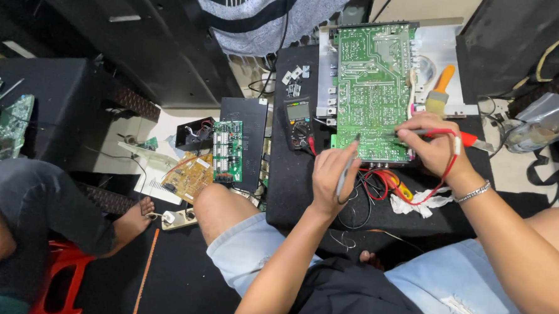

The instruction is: A person is diagnosing and repairing a large circuit board using a multimeter to test connections and a soldering iron to secure components.

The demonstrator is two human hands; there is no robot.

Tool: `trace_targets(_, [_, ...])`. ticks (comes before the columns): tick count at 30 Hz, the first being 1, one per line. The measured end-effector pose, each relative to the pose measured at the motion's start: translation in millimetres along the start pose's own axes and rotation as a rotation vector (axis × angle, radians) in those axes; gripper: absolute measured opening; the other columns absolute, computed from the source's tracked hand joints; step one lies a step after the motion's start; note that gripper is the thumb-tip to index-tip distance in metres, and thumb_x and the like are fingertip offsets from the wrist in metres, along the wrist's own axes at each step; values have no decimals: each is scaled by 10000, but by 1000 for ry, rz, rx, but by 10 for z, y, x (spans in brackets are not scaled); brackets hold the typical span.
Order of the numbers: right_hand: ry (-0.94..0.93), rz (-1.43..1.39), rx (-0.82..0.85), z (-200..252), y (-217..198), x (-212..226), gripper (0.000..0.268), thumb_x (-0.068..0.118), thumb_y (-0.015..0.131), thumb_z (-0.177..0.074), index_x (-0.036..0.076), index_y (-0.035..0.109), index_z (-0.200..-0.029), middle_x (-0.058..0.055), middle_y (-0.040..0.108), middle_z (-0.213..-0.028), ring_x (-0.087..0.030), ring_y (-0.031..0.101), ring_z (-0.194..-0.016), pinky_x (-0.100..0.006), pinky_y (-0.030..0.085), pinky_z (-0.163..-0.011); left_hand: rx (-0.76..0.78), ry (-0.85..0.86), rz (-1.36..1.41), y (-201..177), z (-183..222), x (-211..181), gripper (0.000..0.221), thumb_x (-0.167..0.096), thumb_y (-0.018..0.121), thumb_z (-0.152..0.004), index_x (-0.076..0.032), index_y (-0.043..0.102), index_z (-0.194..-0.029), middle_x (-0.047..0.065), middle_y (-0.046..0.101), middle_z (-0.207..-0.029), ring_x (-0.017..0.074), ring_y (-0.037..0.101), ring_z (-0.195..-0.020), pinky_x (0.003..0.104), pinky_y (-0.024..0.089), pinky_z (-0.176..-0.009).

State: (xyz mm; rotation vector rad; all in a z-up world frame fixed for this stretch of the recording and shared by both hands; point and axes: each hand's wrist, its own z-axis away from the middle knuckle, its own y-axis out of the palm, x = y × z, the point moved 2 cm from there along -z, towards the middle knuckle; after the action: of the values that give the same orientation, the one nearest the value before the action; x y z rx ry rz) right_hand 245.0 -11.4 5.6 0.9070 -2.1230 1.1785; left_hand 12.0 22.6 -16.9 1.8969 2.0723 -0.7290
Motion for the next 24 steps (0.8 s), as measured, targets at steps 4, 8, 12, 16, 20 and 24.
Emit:
trace_targets(4, [-65,17,-23,31,56,-86,65,148,772,-961,84,784,-961,-122,754,-941,-363,705,-1062,-499,463,-1162,40,54,-78,105,86,55,306,-221,740,-953,-65,732,-1217,59,690,-1065,283,656,-985,406,490,-916])
trace_targets(8, [-91,43,-22,-1,127,-38,50,133,784,-951,85,776,-939,-97,756,-905,-329,721,-1010,-494,462,-1166,67,18,-50,117,89,80,315,-191,737,-958,-71,717,-1248,64,685,-1072,281,654,-992,407,484,-926])
trace_targets(12, [-127,57,-48,0,152,-71,66,116,784,-954,62,766,-920,-115,749,-884,-343,724,-957,-510,477,-1143,89,-23,-30,132,106,110,305,-200,726,-968,-81,709,-1249,56,684,-1076,281,655,-992,404,469,-936])
trace_targets(16, [-130,36,-46,-21,152,-37,86,92,773,-957,56,751,-882,-108,742,-854,-331,726,-924,-517,476,-1136,109,-54,-4,143,111,127,285,-222,710,-982,-97,715,-1237,39,686,-1076,264,648,-1000,394,448,-947])
trace_targets(20, [-132,38,-47,-15,173,-44,72,89,768,-960,54,750,-899,-108,745,-861,-323,730,-939,-503,470,-1138,102,-51,-5,147,104,132,265,-235,695,-997,-104,716,-1226,36,686,-1064,254,644,-993,384,443,-954])
trace_targets(24, [-128,12,-40,-14,171,-45,100,86,761,-960,55,741,-867,-103,735,-842,-326,724,-910,-513,465,-1136,104,-60,-16,158,117,132,249,-238,696,-997,-115,720,-1212,28,691,-1069,251,643,-994,381,438,-959])
